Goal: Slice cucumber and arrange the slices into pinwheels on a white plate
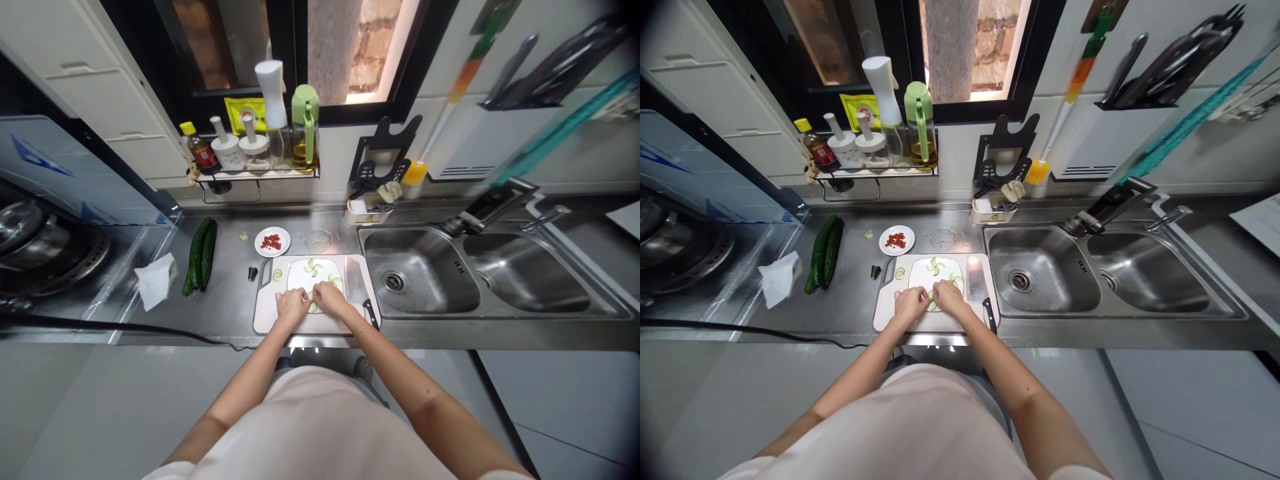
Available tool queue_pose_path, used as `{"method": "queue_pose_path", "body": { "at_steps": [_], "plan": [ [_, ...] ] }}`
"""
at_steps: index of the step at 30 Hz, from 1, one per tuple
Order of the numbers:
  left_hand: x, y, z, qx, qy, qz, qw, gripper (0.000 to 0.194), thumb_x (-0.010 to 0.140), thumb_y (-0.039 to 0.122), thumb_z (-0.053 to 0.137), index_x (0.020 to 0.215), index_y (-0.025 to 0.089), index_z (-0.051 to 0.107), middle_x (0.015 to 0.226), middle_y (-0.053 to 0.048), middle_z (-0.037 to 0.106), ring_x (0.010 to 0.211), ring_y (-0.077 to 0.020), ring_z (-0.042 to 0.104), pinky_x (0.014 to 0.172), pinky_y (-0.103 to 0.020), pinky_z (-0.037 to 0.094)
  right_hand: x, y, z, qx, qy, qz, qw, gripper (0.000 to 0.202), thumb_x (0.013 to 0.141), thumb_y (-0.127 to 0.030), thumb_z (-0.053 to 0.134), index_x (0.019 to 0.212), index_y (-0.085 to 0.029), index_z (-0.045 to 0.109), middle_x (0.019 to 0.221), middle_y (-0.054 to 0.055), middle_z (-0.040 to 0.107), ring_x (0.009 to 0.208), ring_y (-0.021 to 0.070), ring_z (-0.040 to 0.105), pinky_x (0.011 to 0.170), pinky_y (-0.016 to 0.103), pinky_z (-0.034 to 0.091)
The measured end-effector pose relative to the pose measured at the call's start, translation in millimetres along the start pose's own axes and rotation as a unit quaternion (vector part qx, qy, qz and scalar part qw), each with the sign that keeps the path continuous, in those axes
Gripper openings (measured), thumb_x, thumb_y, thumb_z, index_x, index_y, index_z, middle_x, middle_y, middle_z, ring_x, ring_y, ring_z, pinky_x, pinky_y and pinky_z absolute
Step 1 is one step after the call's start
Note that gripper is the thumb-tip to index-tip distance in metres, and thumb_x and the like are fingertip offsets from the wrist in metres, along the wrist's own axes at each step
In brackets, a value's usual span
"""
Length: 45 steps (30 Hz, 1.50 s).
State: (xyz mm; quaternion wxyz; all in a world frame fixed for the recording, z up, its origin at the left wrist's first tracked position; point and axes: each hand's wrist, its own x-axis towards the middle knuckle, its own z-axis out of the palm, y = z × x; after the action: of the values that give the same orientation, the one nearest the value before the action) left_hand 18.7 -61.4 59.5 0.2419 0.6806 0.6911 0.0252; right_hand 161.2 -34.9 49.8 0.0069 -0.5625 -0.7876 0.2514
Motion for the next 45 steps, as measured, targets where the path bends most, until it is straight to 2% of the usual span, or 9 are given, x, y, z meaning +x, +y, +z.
{"method": "queue_pose_path", "body": {
  "at_steps": [11, 23, 31, 40, 45],
  "plan": [
    [2.5, 3.0, 4.0, 0.014, -0.011, 0.002, 1.000, 0.018, 0.085, 0.030, 0.048, 0.083, 0.021, 0.064, 0.092, -0.007, 0.070, 0.094, -0.0237, 0.060, 0.085, -0.037, 0.029, 0.2, -1.2, 1.4, -0.022, -0.008, 0.004, 1.000, 0.019, 0.087, -0.019, 0.046, 0.092, -0.016, 0.064, 0.097, 0.010, 0.060, 0.091, 0.0178, 0.051, 0.067, 0.024, 0.029],
    [7.2, 3.6, 5.4, 0.015, -0.020, -0.001, 1.000, 0.017, 0.085, 0.030, 0.049, 0.081, 0.022, 0.064, 0.086, -0.007, 0.071, 0.091, -0.0233, 0.062, 0.085, -0.037, 0.028, -4.3, -6.5, 1.1, -0.031, -0.011, 0.021, 0.999, 0.019, 0.088, -0.017, 0.044, 0.093, -0.016, 0.062, 0.090, 0.009, 0.063, 0.082, 0.0168, 0.052, 0.062, 0.025, 0.027],
    [7.3, 4.7, 3.8, 0.030, -0.026, -0.001, 0.999, 0.016, 0.085, 0.028, 0.050, 0.084, 0.022, 0.065, 0.086, -0.007, 0.070, 0.092, -0.0228, 0.061, 0.085, -0.037, 0.028, -6.1, -6.1, 7.4, -0.033, -0.003, 0.023, 0.999, 0.019, 0.090, -0.018, 0.043, 0.094, -0.017, 0.062, 0.092, 0.009, 0.062, 0.085, 0.0179, 0.051, 0.063, 0.025, 0.028],
    [-13.0, -0.5, 16.7, 0.070, 0.037, 0.097, 0.992, 0.029, 0.094, 0.029, 0.037, 0.095, 0.020, 0.065, 0.100, -0.010, 0.064, 0.101, -0.0236, 0.052, 0.084, -0.038, 0.028, -20.2, -5.1, 16.6, -0.065, 0.041, 0.009, 0.997, 0.028, 0.094, -0.022, 0.037, 0.095, -0.017, 0.065, 0.101, 0.011, 0.059, 0.095, 0.0205, 0.047, 0.074, 0.028, 0.033],
    [-24.0, -7.7, 19.2, 0.075, 0.043, 0.137, 0.987, 0.029, 0.093, 0.027, 0.040, 0.109, 0.027, 0.064, 0.102, -0.008, 0.062, 0.100, -0.0237, 0.050, 0.084, -0.039, 0.027, -28.6, -6.0, 17.2, -0.077, 0.045, 0.003, 0.996, 0.032, 0.093, -0.018, 0.034, 0.098, -0.019, 0.066, 0.102, 0.011, 0.058, 0.097, 0.0222, 0.046, 0.076, 0.030, 0.033]
  ]
}}
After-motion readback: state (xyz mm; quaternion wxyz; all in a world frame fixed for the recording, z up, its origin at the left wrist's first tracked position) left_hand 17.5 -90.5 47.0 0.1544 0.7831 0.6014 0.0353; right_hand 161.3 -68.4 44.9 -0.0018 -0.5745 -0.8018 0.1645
